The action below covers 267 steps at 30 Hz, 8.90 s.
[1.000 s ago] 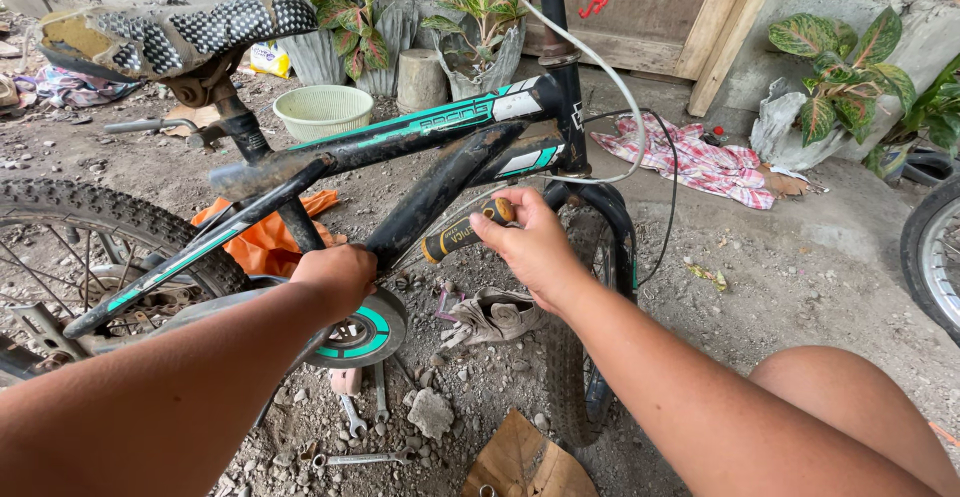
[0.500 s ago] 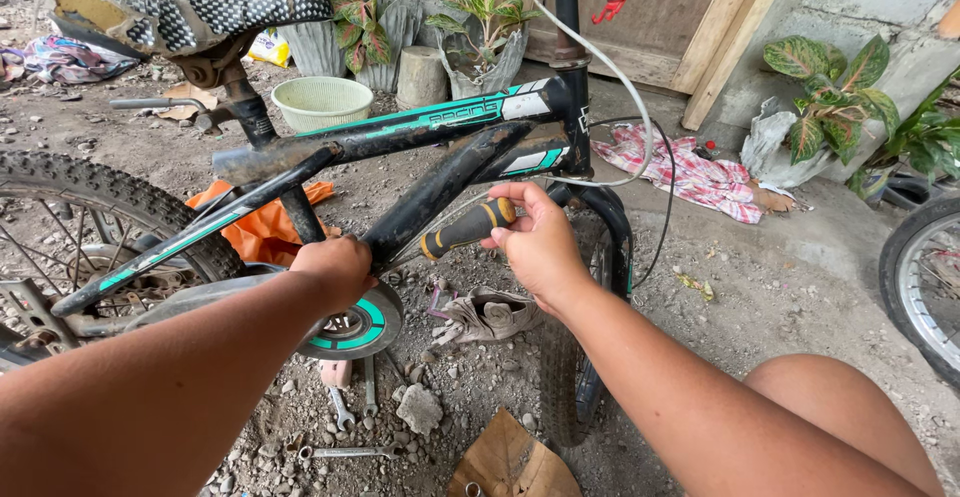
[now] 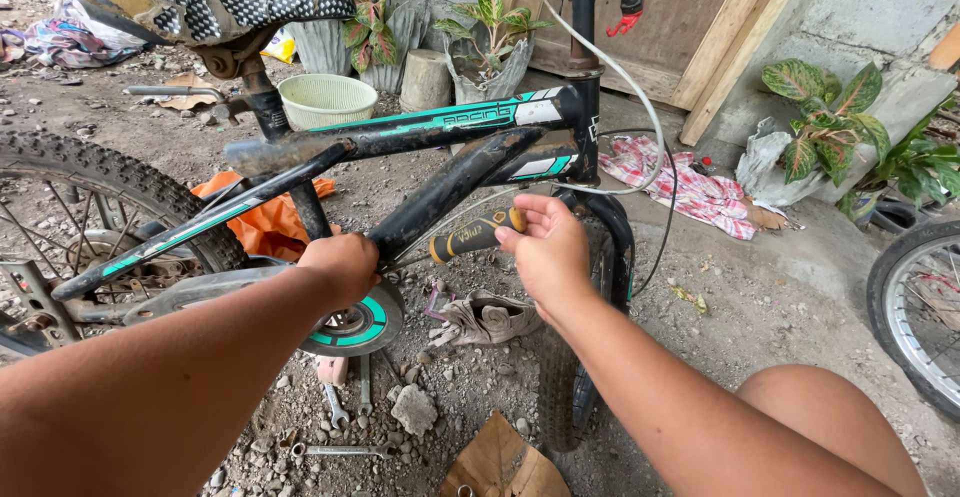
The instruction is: The person uses a screwdriver to loosen a bolt on the bicycle chain guard, then removes the guard. They then use a wrench to adjust the rear wheel axle nut while holding the wheel.
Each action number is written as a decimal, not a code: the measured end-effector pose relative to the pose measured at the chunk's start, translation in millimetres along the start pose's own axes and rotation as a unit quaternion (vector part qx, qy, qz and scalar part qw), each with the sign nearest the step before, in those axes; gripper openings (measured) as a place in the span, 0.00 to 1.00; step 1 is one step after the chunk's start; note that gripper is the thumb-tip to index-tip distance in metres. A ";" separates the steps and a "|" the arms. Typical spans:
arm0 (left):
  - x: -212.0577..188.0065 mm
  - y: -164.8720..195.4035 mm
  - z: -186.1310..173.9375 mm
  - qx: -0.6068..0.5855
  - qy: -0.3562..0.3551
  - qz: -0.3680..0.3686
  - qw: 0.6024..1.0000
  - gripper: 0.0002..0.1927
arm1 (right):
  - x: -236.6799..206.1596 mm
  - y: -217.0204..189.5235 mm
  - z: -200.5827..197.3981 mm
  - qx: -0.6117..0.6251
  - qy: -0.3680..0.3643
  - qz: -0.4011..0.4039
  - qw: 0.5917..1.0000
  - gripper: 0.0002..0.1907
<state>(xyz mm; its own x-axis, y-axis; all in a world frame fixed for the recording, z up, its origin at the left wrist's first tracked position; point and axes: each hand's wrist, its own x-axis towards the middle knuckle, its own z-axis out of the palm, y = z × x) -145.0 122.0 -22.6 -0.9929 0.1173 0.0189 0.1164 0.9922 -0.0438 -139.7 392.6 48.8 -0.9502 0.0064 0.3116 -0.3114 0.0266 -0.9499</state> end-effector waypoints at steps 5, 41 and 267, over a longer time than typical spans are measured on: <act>-7.4 -1.4 0.1 -0.024 0.017 -0.009 1.000 0.16 | 10.8 7.6 -11.9 0.018 -0.102 -0.035 0.994 0.25; 21.1 20.6 -12.1 0.020 -0.026 0.028 0.999 0.09 | 5.6 -12.4 -39.3 -0.172 -0.210 -0.189 0.944 0.26; 17.8 39.2 13.4 -0.058 0.034 0.014 0.998 0.09 | 20.8 18.4 -51.4 -0.010 -0.159 -0.053 0.986 0.16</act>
<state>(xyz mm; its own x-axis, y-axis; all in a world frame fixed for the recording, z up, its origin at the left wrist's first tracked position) -158.4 162.4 -37.3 -0.9858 0.1436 0.0870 0.1498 0.9862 0.0700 -164.5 444.6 39.0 -0.8699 -0.3109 0.3828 -0.4115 0.0301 -0.9109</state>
